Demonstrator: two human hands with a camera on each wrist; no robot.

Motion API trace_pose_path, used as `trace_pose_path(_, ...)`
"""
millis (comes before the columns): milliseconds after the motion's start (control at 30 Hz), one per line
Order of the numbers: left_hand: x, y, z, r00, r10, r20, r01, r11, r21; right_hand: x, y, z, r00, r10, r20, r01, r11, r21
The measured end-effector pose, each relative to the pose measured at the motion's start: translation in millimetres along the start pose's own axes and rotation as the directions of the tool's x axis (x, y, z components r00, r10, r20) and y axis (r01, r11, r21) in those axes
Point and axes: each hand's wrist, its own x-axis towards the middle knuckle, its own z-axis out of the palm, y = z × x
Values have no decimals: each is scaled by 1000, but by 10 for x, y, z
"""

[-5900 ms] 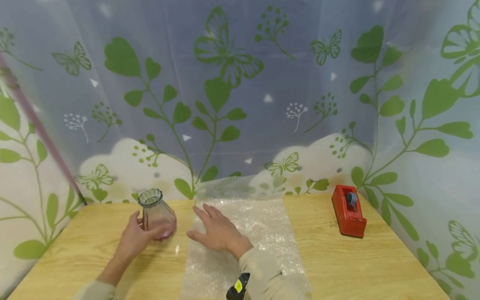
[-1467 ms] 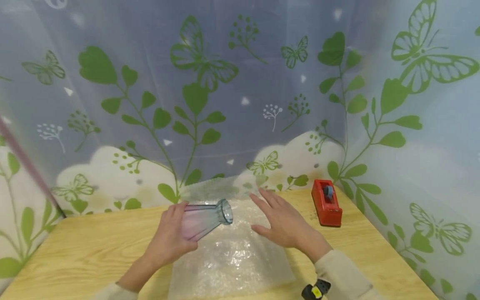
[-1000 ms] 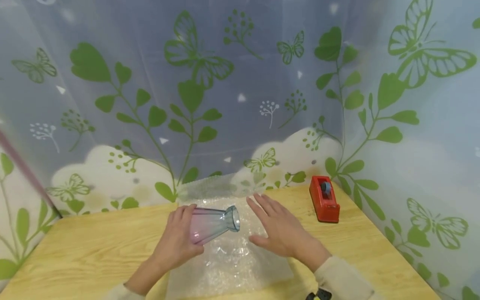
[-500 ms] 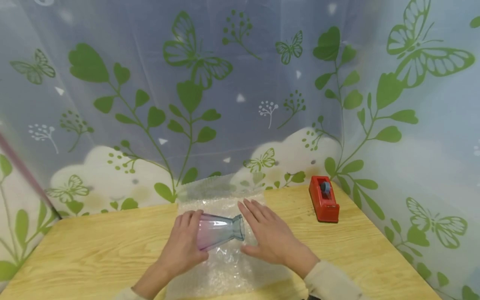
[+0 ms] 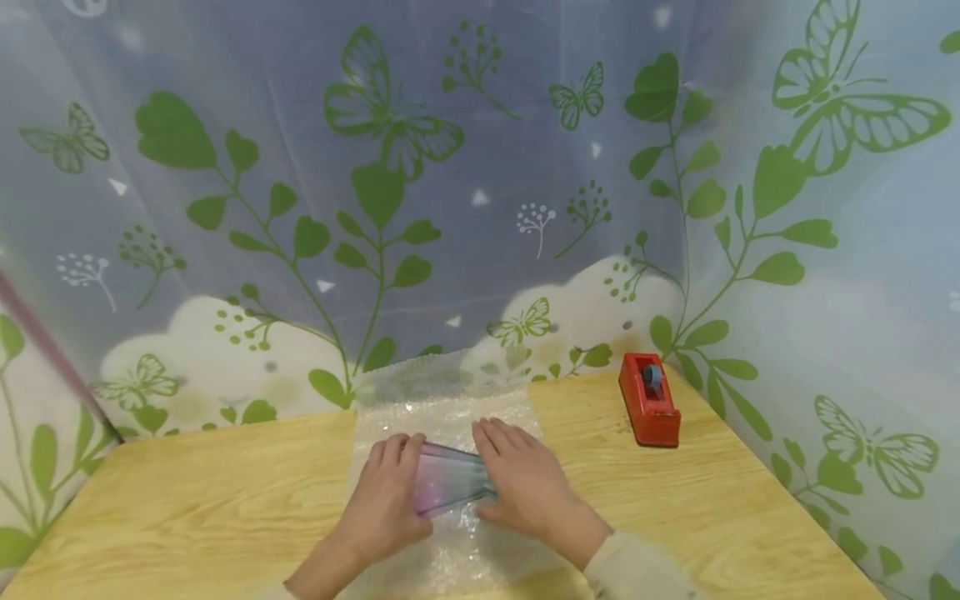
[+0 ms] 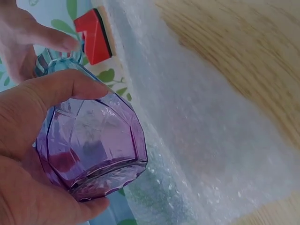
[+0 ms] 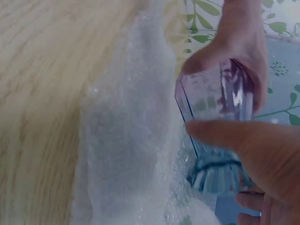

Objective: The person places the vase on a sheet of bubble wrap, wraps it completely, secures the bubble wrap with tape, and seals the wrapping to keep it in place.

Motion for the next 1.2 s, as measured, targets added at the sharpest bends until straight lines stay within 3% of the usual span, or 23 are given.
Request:
trace_pose_path(300, 10, 76, 41, 999, 19, -44, -16, 998, 69, 23, -53, 111, 998, 39, -56, -45, 993, -106)
trace_pose_path(567, -9, 81, 37, 1000, 15, -20, -13, 995, 98, 36, -67, 204, 989, 108, -104, -112, 993, -42)
trace_pose_path(867, -51, -79, 13, 998, 67, -6, -66, 993, 97, -7, -19, 273, 981, 83, -174, -83, 997, 9)
trace_pose_path(1200, -92, -314, -98, 996, 91, -24, -86, 985, 149, -35, 25, 265, 982, 123, -144, -110, 989, 95)
